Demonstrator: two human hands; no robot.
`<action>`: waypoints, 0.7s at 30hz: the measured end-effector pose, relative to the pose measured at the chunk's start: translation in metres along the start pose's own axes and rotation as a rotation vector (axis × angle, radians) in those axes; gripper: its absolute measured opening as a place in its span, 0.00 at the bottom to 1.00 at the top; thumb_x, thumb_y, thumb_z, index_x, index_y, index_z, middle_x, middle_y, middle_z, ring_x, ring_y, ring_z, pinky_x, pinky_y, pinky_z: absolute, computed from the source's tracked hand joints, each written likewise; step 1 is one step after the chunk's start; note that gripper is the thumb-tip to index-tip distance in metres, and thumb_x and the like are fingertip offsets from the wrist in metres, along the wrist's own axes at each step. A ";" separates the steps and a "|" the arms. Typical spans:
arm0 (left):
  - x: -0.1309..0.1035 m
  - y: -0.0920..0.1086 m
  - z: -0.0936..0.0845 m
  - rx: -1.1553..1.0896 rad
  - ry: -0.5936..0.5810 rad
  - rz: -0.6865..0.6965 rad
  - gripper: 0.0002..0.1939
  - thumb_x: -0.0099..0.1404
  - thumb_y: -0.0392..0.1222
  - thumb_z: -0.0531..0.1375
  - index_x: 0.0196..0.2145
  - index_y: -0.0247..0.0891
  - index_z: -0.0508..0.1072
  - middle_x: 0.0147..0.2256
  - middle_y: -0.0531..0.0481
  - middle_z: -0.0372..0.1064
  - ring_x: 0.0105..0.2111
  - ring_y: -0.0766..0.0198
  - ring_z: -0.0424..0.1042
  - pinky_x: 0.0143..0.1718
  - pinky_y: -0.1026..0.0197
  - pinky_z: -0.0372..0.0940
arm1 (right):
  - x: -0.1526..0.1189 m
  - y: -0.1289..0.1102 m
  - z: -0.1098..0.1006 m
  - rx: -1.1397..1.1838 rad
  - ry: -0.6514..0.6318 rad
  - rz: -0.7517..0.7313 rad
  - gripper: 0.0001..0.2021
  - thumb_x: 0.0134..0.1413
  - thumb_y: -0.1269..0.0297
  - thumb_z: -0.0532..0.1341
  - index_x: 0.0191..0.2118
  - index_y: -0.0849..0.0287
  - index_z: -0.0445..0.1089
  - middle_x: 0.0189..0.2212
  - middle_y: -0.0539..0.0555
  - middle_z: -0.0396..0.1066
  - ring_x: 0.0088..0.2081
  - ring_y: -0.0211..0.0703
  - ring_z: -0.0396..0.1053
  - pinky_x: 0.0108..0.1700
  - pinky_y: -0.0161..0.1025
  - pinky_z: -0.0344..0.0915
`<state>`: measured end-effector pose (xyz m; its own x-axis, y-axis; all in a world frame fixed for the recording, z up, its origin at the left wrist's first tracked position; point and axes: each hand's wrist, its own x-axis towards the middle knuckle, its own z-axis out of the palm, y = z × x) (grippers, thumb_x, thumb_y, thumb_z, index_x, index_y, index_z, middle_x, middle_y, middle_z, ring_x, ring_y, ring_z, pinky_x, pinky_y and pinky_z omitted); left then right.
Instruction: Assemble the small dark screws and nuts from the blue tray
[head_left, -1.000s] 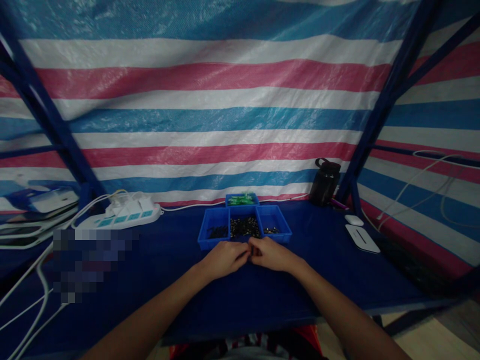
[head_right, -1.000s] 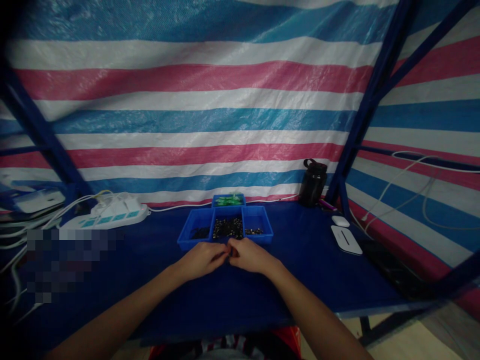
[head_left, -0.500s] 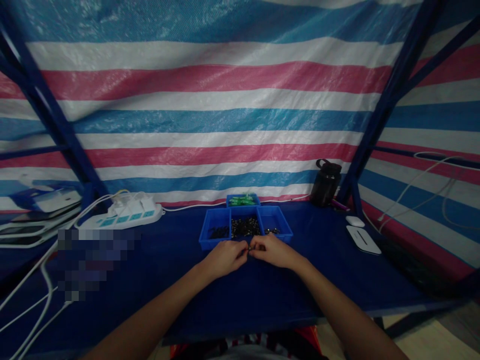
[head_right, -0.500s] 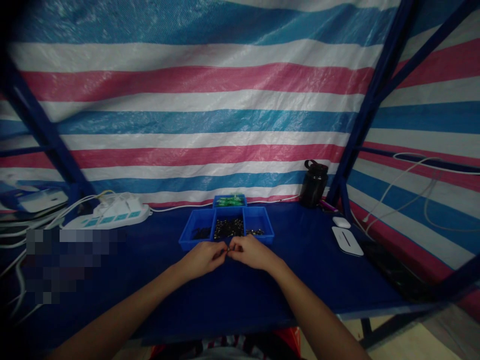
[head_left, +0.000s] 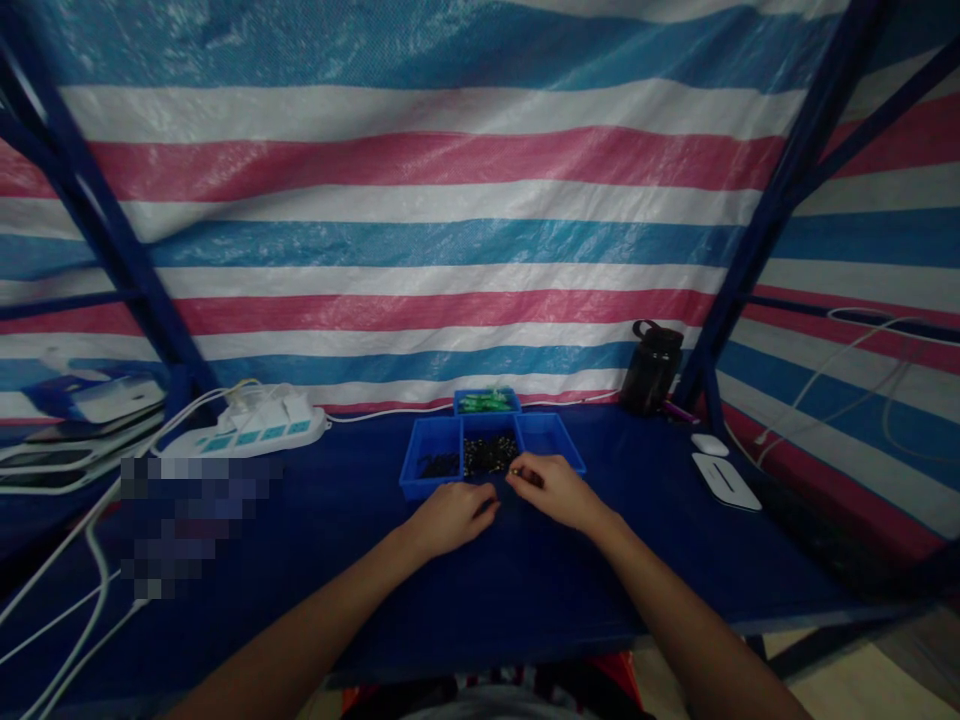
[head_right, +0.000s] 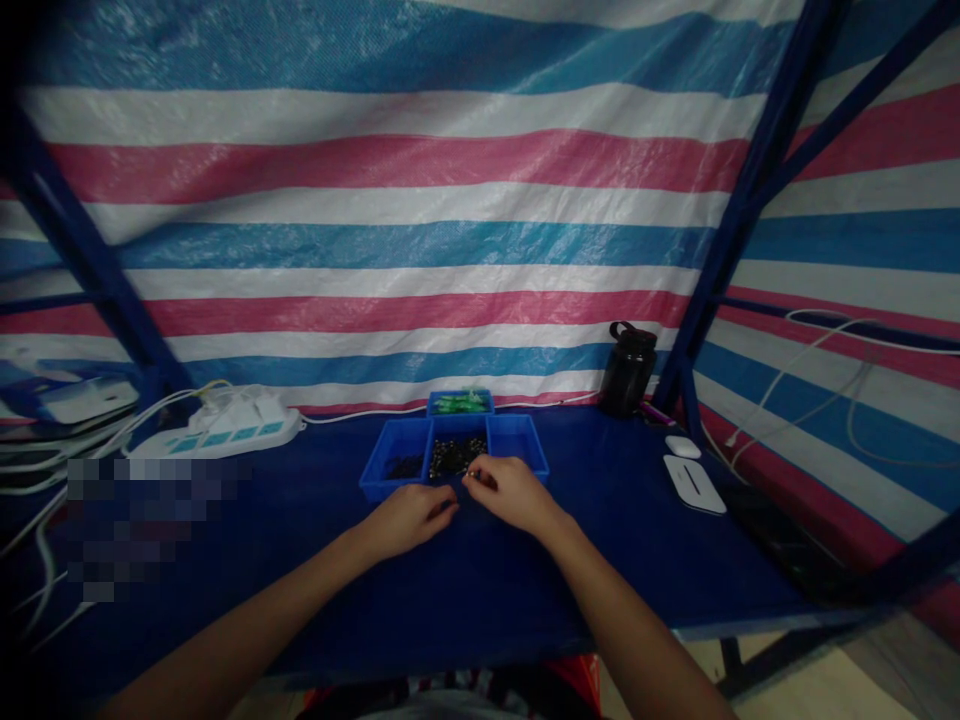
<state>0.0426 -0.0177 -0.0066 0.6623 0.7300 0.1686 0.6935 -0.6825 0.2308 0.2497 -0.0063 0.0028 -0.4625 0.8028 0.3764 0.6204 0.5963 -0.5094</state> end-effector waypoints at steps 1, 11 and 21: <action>0.000 -0.001 0.001 0.010 -0.008 0.010 0.10 0.68 0.42 0.50 0.35 0.38 0.69 0.27 0.51 0.70 0.27 0.65 0.70 0.28 0.67 0.58 | 0.001 0.005 -0.003 -0.046 0.088 0.038 0.10 0.58 0.59 0.54 0.38 0.58 0.68 0.25 0.50 0.70 0.27 0.39 0.67 0.31 0.33 0.58; -0.001 -0.002 0.002 0.062 -0.037 0.084 0.10 0.68 0.42 0.50 0.33 0.39 0.69 0.28 0.51 0.70 0.28 0.63 0.70 0.29 0.66 0.58 | 0.004 0.057 -0.021 -0.364 0.289 0.331 0.12 0.56 0.59 0.56 0.42 0.59 0.68 0.27 0.53 0.71 0.35 0.47 0.68 0.39 0.39 0.60; -0.001 -0.009 0.007 -0.056 -0.063 0.071 0.10 0.67 0.41 0.50 0.34 0.37 0.70 0.30 0.48 0.72 0.31 0.60 0.71 0.33 0.63 0.61 | 0.005 -0.055 -0.024 -0.118 0.302 -0.251 0.09 0.58 0.69 0.52 0.43 0.59 0.66 0.33 0.56 0.70 0.37 0.44 0.67 0.42 0.40 0.64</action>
<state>0.0378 -0.0127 -0.0157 0.7266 0.6753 0.1266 0.6287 -0.7278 0.2738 0.2290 -0.0350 0.0514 -0.4128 0.5864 0.6970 0.5889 0.7556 -0.2869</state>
